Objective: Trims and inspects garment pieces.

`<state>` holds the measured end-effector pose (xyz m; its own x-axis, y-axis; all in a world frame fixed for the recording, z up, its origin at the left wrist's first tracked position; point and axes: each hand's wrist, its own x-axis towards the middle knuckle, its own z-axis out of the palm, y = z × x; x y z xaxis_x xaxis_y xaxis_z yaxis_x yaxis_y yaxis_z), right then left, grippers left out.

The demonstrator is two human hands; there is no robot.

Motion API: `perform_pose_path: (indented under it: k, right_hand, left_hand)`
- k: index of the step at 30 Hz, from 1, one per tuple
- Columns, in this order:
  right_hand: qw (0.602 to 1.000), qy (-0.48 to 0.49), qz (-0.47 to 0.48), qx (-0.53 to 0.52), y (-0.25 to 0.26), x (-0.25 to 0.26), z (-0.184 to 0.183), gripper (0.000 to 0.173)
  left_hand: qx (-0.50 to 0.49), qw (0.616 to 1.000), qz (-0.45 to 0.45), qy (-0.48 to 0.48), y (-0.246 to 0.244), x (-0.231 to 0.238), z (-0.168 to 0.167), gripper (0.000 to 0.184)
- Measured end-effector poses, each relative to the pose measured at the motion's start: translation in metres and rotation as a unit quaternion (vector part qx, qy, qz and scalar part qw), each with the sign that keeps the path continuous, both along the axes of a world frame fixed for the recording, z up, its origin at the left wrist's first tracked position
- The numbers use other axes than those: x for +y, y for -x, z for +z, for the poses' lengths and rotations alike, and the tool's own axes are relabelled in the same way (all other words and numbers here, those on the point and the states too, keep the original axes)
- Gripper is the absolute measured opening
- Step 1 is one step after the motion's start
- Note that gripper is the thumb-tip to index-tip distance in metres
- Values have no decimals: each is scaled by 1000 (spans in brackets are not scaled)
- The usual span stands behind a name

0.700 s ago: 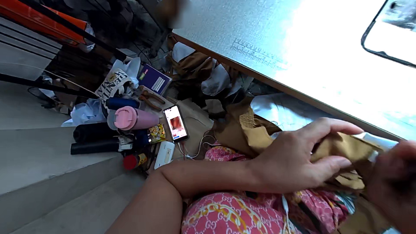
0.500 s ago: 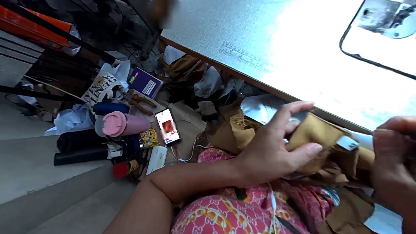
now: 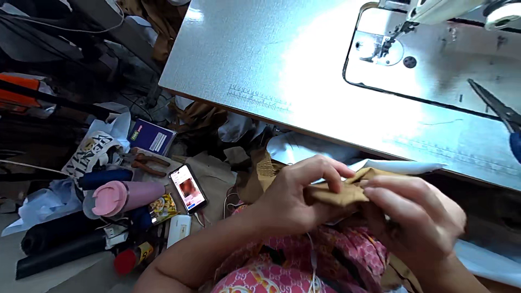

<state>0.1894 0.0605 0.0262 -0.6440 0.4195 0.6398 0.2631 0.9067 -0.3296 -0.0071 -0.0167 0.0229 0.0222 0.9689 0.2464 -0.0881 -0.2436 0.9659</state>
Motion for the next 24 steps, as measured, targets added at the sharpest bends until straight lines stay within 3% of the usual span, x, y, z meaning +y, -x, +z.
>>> perform_pose_path:
  k: [2, 3, 6, 9, 11, 13, 16, 20, 24]
  right_hand:
    - [998, -59, 16, 10, -4, -5, -1, 3]
    - [996, -80, 24, 14, -5, -7, -1, 3]
    - [994, -96, 46, 13, -7, -13, -1, 4]
    - [998, 28, 55, 22, -6, -14, -6, 5]
    - [988, 144, 54, 23, -5, -15, -10, 22]
    - [979, 195, 51, 12, -1, -19, -12, 25]
    - [988, 149, 30, -23, 3, -27, -9, 17]
    - [997, 36, -18, -63, 4, -37, -6, 15]
    - [998, -12, -51, -26, -6, -36, -14, 12]
  left_hand:
    - [-59, 993, -100, 32, 14, 3, 2, 51]
    - [-72, 987, -130, 61, 19, 5, 4, 53]
    - [-6, 977, -170, 126, 25, 5, 15, 19]
    - [41, 976, -180, 118, 24, 4, 21, 10]
    - [57, 980, -157, 107, 24, 4, 21, 10]
    - [73, 982, -135, 114, 22, 3, 21, 11]
    - [124, 981, -99, 108, 16, -1, 23, 14]
    - [246, 968, -55, -10, 14, -7, 24, 16]
    - [243, 966, -89, -3, 17, -10, 25, 19]
